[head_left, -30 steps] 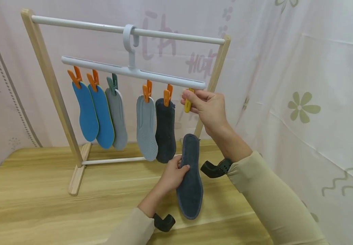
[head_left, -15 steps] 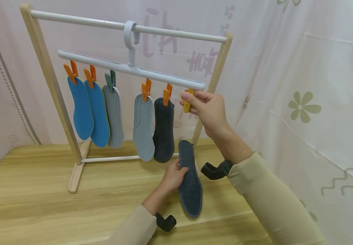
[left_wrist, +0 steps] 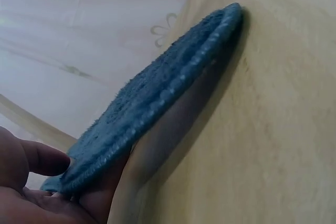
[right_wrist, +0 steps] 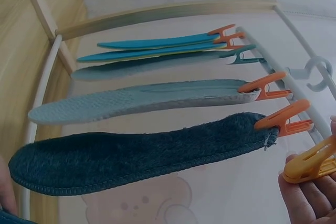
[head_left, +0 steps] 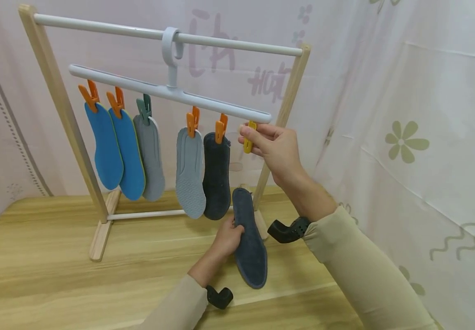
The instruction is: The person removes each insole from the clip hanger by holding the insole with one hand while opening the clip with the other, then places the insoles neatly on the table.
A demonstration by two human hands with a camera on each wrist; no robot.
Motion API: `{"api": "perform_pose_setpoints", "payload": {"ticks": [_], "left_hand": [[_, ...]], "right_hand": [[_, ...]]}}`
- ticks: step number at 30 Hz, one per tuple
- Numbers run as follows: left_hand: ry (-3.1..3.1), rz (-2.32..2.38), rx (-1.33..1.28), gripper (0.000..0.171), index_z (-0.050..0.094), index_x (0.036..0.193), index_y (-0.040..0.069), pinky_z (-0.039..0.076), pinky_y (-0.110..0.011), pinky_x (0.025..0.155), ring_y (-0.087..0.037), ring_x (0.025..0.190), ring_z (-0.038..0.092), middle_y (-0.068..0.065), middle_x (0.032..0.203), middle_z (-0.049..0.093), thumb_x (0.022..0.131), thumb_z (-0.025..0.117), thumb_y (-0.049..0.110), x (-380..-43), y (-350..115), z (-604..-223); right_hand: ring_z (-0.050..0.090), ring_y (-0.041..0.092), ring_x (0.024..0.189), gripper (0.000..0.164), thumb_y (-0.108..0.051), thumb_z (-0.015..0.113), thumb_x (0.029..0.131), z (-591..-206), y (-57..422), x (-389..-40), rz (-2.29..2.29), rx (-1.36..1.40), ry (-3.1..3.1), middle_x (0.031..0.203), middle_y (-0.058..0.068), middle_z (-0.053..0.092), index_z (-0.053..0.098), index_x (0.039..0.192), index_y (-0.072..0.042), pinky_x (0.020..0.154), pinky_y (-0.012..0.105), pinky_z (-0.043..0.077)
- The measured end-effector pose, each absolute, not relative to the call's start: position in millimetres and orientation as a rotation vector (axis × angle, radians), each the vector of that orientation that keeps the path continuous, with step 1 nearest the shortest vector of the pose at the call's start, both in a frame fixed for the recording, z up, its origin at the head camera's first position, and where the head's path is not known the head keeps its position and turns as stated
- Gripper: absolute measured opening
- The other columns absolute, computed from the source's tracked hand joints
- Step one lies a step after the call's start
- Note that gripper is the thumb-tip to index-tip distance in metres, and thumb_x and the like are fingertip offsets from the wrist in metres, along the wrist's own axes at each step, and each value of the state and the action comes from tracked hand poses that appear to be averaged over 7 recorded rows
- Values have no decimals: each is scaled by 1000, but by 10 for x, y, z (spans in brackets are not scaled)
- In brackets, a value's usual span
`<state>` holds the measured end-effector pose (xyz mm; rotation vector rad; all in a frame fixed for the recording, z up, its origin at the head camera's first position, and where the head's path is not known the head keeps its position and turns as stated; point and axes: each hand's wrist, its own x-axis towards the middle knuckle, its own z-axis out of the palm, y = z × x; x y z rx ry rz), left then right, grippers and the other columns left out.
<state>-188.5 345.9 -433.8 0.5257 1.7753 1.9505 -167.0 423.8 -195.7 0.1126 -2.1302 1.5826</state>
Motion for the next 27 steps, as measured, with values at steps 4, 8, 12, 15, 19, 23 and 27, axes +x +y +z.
{"api": "perform_pose_setpoints", "payload": {"ticks": [4,8,12,15,19,23,27], "left_hand": [[1768,1955,540,51,39,148,-7,60,-40,83,-33,103,71,-28,127,65,97,41,-1,-1907,3449,-4360],[1777,1969,562,50,37,147,-9,60,-40,82,-36,104,71,-30,126,64,98,41,-3,-1919,3440,-4375],[1799,1996,577,51,37,149,-7,59,-40,83,-36,104,70,-30,126,64,98,41,-3,-1928,3442,-4354],[1808,2002,580,50,39,148,-7,59,-39,83,-34,105,69,-29,127,64,98,41,-3,-1939,3469,-4342],[1817,2014,577,46,42,144,-9,59,-41,85,-37,106,69,-30,125,64,98,42,-5,-1941,3518,-4369],[1835,2028,572,43,44,142,-7,59,-42,86,-39,107,69,-30,125,64,99,43,-4,-1946,3562,-4387],[1862,2041,577,42,46,143,-7,60,-41,86,-38,107,70,-28,125,66,101,46,-2,-1958,3610,-4396]], "right_hand": [[77,10,89,38,-18,74,93,-1958,4250,-1673,1600,120,-2121,115,17,75,69,125,3,84,29,61],[76,9,88,39,-16,73,94,-1961,4257,-1679,1624,144,-2113,115,17,75,67,126,6,83,28,61],[76,9,88,40,-16,74,93,-1971,4270,-1692,1632,149,-2121,114,16,76,67,127,6,84,29,61],[76,10,90,40,-18,74,93,-1967,4273,-1689,1613,130,-2139,115,16,76,68,126,4,86,31,61],[76,10,91,39,-20,74,94,-1963,4278,-1693,1599,112,-2157,116,17,75,69,126,2,89,33,60],[76,9,90,38,-19,74,94,-1956,4277,-1694,1596,113,-2159,115,16,76,69,125,2,87,30,61],[76,9,90,38,-17,73,94,-1943,4268,-1690,1598,114,-2164,116,17,75,69,126,3,86,29,61]]}}
